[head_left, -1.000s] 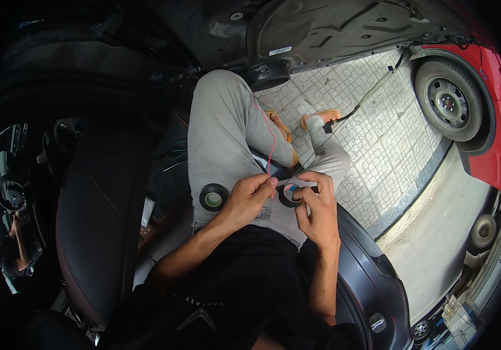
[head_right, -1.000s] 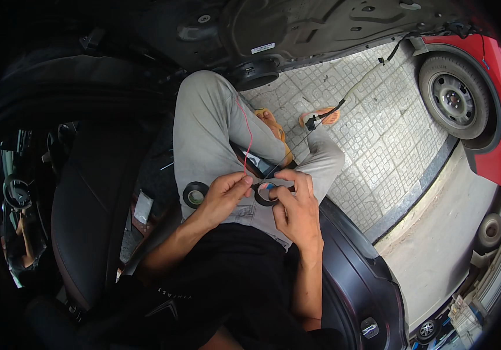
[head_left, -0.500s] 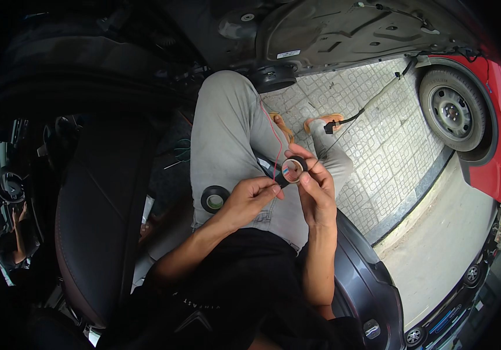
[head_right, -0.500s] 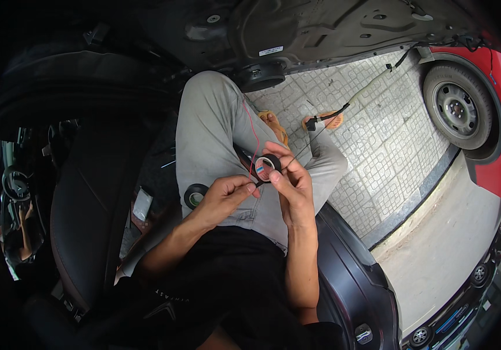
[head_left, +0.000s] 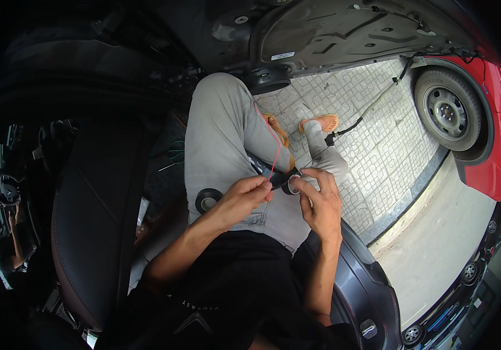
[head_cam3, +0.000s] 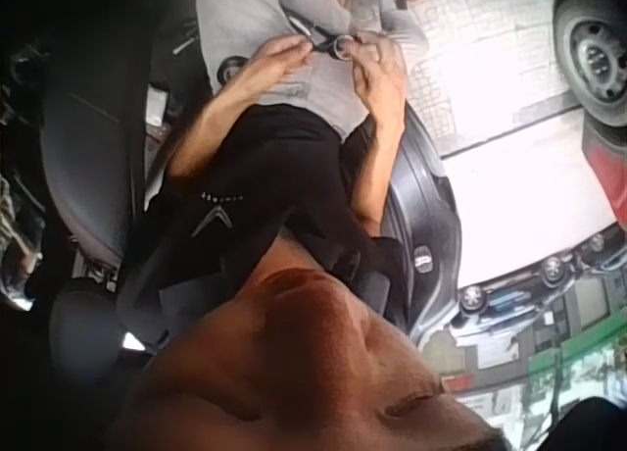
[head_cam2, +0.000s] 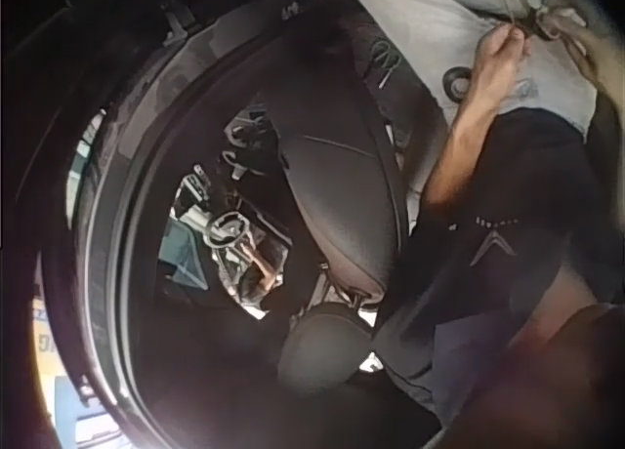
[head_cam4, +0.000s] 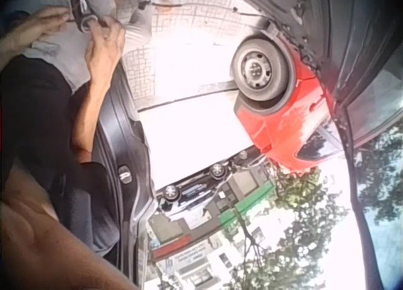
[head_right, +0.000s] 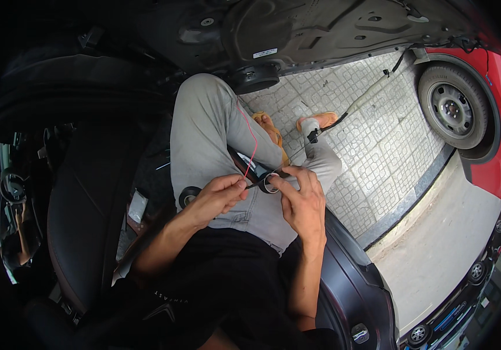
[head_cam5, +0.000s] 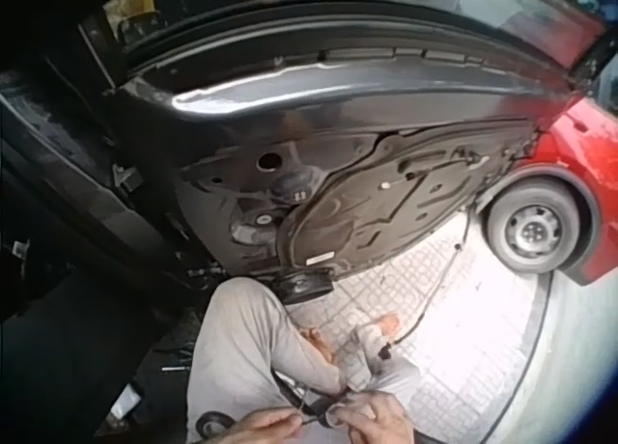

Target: The recorder is wiring a component inside a car door panel using electrical tape.

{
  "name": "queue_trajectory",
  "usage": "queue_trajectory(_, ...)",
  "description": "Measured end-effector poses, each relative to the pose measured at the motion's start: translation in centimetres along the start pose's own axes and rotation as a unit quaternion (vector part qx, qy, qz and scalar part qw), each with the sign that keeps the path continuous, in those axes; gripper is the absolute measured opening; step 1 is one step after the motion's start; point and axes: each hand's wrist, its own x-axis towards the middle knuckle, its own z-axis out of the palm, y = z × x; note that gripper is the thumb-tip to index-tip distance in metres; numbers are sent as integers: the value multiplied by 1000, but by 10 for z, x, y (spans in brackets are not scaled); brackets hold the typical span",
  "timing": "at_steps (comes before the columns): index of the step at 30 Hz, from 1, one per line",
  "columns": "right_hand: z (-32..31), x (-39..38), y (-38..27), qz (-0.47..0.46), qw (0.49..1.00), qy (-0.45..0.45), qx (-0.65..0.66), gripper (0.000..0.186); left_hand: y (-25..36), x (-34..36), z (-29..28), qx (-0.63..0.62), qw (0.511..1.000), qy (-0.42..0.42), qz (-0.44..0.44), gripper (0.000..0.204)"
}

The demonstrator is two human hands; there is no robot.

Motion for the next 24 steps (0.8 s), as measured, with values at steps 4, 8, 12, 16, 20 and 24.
queue_trajectory(4,25,27,8,47,998,-11,42,42,-11,-1,22,-111,989,77,-53,38)
queue_trajectory(8,34,38,9,74,890,25,449,36,-8,-4,6,-129,989,43,-59,34)
queue_trajectory(12,26,28,-10,115,657,-1,745,31,9,2,1,-129,990,31,-49,32)
queue_trajectory(16,15,20,-9,189,815,70,543,33,15,11,-6,25,999,3,25,30)
queue_trajectory(20,6,8,-3,173,915,108,348,25,5,16,-19,42,993,-88,68,27)
queue_trajectory(24,9,1,6,32,972,145,184,20,14,19,-21,39,988,-148,25,23)
